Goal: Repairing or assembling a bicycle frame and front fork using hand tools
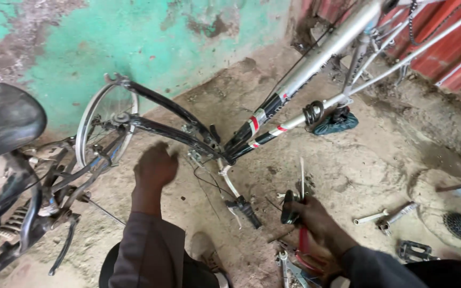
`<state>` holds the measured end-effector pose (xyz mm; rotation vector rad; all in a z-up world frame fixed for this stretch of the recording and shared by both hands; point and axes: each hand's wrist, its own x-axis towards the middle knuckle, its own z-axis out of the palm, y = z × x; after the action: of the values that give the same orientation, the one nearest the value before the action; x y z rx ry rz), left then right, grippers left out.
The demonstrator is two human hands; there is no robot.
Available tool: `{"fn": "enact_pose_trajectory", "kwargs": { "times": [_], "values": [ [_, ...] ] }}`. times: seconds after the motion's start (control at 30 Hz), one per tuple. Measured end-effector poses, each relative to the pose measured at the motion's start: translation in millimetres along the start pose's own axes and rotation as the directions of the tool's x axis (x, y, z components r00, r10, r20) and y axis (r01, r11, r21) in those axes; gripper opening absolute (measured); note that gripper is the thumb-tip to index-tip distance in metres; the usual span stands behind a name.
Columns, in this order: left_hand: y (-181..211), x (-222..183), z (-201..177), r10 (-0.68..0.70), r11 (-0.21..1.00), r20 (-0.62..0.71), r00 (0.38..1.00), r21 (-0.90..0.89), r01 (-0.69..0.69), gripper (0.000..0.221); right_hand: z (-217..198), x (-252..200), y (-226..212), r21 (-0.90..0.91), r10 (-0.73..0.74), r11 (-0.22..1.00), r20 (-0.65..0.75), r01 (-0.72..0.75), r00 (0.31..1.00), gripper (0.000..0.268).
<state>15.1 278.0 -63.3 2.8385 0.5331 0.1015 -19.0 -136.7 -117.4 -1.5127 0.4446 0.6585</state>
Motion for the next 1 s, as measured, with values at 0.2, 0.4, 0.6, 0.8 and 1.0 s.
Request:
{"fn": "enact_pose_trajectory", "kwargs": {
  "times": [0.2, 0.4, 0.6, 0.8, 1.0],
  "values": [
    [4, 77, -6, -0.073, 0.068, -0.006, 0.997, -0.998, -0.001, 0.016, 28, -3, 36, 0.384, -0.013, 0.923, 0.035, -0.002, 0.999, 0.025],
    [37, 145, 58, -0.06, -0.127, -0.066, 0.996, -0.989, -0.073, 0.02, 2, -31, -47, 0.487, -0.311, 0.843, 0.095, 0.228, 0.946, 0.029],
    [-5, 229, 182, -0.351, -0.02, 0.165, 0.922, -0.985, 0.169, 0.044, -30, -3, -151, 0.51, -0.343, 0.768, -0.186, 0.388, 0.921, 0.03],
    [-102, 293, 275, 0.237, -0.343, 0.033, 0.971, -0.932, 0.115, 0.043, -19, 127, -180, 0.567, -0.413, 0.612, -0.367, 0.552, 0.834, 0.027],
    [-97, 284, 310, 0.011, -0.242, -0.078, 0.997, -0.968, -0.073, 0.053, 18, 157, -218, 0.588, -0.378, 0.524, -0.488, 0.616, 0.787, 0.034]
  ]
}}
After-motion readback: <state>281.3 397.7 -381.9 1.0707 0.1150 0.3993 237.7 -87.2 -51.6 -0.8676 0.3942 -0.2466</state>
